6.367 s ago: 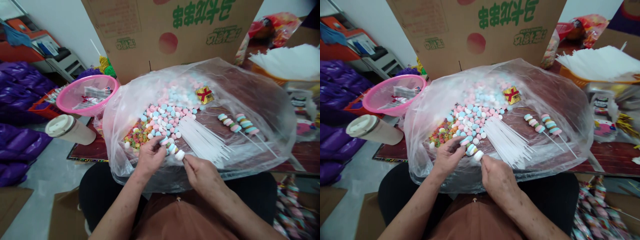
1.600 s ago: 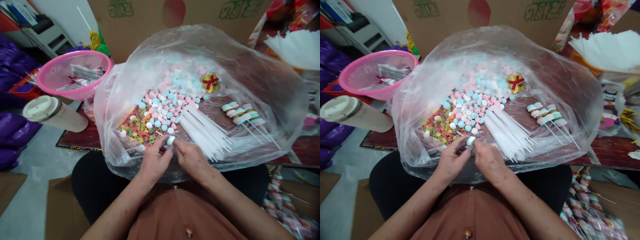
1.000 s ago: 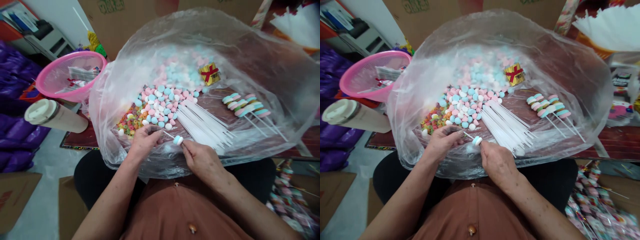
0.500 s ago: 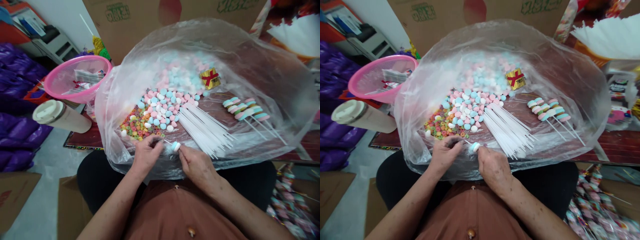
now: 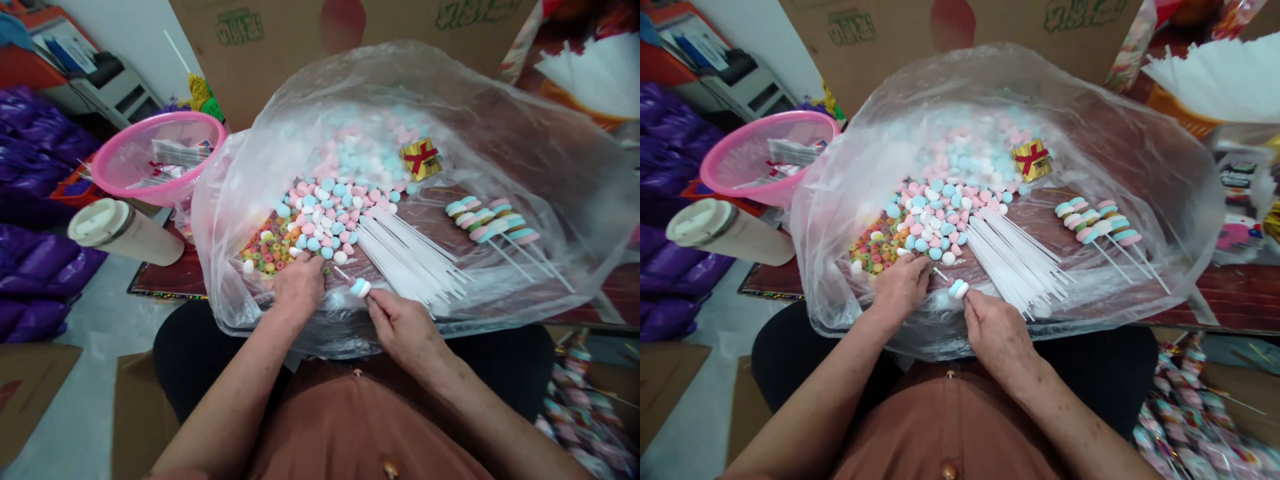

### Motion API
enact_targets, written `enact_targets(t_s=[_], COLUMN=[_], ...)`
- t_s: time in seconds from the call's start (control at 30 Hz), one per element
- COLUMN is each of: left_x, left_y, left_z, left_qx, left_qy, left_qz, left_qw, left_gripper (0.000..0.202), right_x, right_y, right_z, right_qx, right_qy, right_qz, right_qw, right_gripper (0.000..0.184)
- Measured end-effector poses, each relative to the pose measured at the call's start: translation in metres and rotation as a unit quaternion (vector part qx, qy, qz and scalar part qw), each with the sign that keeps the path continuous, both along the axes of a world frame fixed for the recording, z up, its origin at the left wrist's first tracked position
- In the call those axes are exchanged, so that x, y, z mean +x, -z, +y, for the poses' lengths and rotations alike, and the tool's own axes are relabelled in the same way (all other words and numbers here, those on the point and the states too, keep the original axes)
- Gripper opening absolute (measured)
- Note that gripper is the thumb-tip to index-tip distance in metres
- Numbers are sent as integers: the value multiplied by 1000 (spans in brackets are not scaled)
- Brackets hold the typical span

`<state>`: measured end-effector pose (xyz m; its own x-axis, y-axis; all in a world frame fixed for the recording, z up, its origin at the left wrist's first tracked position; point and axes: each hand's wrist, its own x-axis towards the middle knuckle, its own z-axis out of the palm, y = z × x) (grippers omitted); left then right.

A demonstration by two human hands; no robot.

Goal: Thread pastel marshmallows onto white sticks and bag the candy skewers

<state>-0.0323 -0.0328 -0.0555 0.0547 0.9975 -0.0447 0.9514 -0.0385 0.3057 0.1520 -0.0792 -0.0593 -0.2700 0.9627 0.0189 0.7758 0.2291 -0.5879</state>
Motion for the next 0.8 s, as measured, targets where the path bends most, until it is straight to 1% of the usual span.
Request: enact_targets(t_s=[0.03, 0.07, 0.1, 0.13, 0.17, 0.2, 0.27, 0.3, 0.33, 0.37, 0.4, 0.43, 0.47, 0.6, 0.63, 0.67, 0.73, 0.77, 0.8], left_x=[2, 2, 2, 2, 1, 0, 1, 2, 4, 5, 7, 7, 8, 5, 4, 3, 2, 2, 2], left_y=[1, 2, 3, 2, 1, -1, -5, -8, -9, -10, -10, -9, -8, 0, 2, 3, 5, 6, 6], left_z=[2, 2, 1, 0, -3, -6, -13, -16, -19, -21, -23, -24, -25, -25, -25, -25, -27, -28, -30], left_qx=[8, 19, 29, 32, 22, 0, -56, -76, -82, -74, -56, -39, -22, 50, 67, 77, 77, 69, 66], left_qy=[3, -1, -15, -42, -74, -107, -159, -174, -185, -192, -197, -194, -186, -121, -110, -106, -105, -95, -73], left_qz=[3, -20, -71, -146, -236, -329, -478, -523, -550, -562, -563, -555, -540, -422, -394, -377, -369, -370, -368], left_qw=[1000, 1000, 997, 988, 969, 938, 862, 831, 811, 801, 800, 808, 821, 897, 910, 917, 920, 921, 925], left_gripper=[20, 19, 18, 16, 16, 17, 20, 21, 21, 21, 20, 20, 19, 14, 13, 14, 14, 14, 14], right_x=[1, 1, 1, 0, -1, -3, -8, -10, -12, -13, -14, -15, -15, -14, -15, -16, -19, -21, -22], right_y=[-1, -1, -1, -2, -2, -3, -4, -5, -6, -6, -7, -7, -6, -3, -2, -2, -1, 0, 1], right_z=[-1, -2, -3, -3, -3, -2, -1, 0, 0, 0, 0, 0, -1, -2, -2, -2, -2, -2, -2], right_qx=[-5, -5, -4, -4, -5, -6, -10, -13, -15, -15, -15, -14, -13, -5, -2, 0, 5, 7, 8], right_qy=[1, 3, 3, 0, -6, -14, -28, -32, -36, -38, -41, -44, -45, -38, -38, -39, -40, -40, -39], right_qz=[-17, -32, -45, -53, -58, -61, -67, -71, -76, -81, -85, -88, -89, -69, -61, -54, -49, -51, -55], right_qw=[1000, 999, 999, 999, 998, 998, 997, 997, 996, 996, 995, 995, 995, 997, 997, 998, 998, 998, 998], right_gripper=[28, 27, 26, 26, 26, 25, 25, 24, 24, 23, 23, 22, 22, 22, 23, 24, 24, 25, 25])
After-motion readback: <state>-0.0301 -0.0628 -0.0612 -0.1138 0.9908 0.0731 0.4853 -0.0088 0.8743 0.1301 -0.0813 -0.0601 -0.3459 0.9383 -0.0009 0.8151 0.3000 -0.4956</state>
